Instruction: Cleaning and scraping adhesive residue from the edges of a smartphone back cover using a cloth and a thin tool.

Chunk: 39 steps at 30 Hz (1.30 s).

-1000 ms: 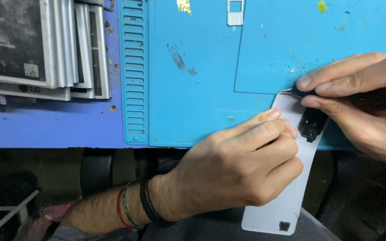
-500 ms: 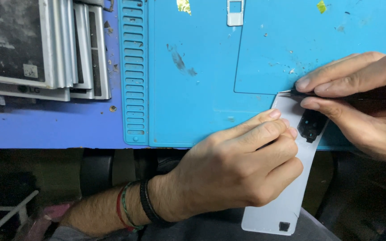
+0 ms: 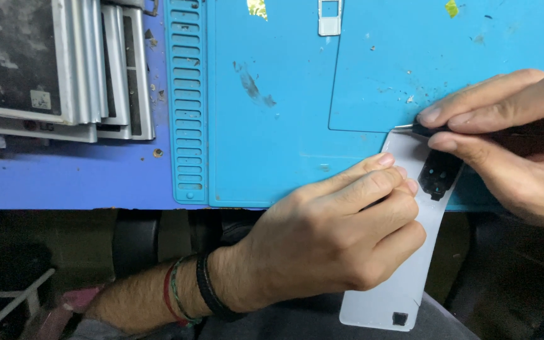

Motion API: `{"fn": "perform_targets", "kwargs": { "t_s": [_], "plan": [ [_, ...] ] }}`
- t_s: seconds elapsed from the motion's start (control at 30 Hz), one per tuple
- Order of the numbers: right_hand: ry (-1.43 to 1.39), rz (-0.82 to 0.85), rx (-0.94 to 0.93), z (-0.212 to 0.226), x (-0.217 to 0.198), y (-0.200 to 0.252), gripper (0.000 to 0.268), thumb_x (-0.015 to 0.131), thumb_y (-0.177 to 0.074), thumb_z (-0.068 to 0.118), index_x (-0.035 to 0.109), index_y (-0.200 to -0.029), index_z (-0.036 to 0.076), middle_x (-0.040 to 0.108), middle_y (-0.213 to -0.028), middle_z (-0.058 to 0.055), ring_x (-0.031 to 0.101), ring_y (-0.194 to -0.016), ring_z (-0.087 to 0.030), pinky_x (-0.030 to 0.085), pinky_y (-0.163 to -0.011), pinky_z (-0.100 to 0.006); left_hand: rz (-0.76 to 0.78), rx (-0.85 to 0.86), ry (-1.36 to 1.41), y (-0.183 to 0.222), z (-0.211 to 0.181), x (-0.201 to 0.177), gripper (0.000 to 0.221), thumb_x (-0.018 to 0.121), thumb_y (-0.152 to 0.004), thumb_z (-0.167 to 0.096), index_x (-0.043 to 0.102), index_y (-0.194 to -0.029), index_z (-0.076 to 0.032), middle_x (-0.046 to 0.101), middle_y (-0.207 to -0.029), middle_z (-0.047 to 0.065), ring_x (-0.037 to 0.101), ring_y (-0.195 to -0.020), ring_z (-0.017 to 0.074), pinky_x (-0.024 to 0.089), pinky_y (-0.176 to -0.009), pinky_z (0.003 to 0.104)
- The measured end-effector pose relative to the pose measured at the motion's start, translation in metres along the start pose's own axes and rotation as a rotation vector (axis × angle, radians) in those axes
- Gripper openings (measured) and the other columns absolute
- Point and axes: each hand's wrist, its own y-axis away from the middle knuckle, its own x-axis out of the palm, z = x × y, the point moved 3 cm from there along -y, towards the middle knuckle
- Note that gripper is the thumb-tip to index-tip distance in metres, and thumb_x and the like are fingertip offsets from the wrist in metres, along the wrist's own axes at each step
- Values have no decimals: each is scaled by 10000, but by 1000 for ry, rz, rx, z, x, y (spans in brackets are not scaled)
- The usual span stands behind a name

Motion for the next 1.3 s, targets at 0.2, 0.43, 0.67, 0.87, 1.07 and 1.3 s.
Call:
{"fn": "perform_targets", "kwargs": {
  "t_s": [0.2,0.43,0.67,0.87,1.07,1.3],
  "plan": [
    [-79,16,-95,0,2,2,224,831,-962,-133,607,-974,-136,721,-1171,-310,771,-1123,-358,623,-1052,-381,-7,-7,3,0,0,0,255,605,-1156,111,638,-952,-38,631,-1044,142,672,-1113,297,638,-1141,405],
    [37,90,-63,3,0,-8,87,820,-973,-94,754,-917,-99,767,-1148,-260,769,-1107,-321,609,-1026,-364,-6,-9,23,0,0,0,263,601,-1155,117,629,-943,-35,612,-1022,138,662,-1107,298,640,-1149,411],
    [-23,-13,-70,-2,3,3,203,850,-1025,-146,673,-933,-113,744,-1192,-301,768,-1111,-336,609,-1050,-370,0,-11,15,0,0,-1,266,600,-1155,110,634,-942,-45,614,-1025,128,665,-1115,283,636,-1148,398],
    [31,-129,-25,-18,-5,16,194,742,-1283,-143,557,-1226,-149,699,-1405,-346,767,-1341,-402,591,-1216,-424,-12,5,4,-1,0,0,235,615,-1146,114,643,-957,-22,642,-1057,147,671,-1093,300,644,-1143,419],
    [-74,-211,-213,-30,-5,16,409,419,-1341,264,431,-1298,-143,536,-1283,-327,688,-1410,-493,587,-1295,-535,14,9,33,-5,0,-1,201,587,-1137,96,642,-978,-14,651,-1054,132,688,-1057,302,625,-1138,437],
    [103,-279,-235,-12,-11,36,639,344,-1324,336,600,-1278,-247,721,-1428,-444,703,-1488,-554,560,-1293,-557,-36,81,-53,-8,-3,-3,238,647,-1124,44,655,-898,-31,707,-1044,128,723,-1049,280,636,-1096,422]
  ]
}}
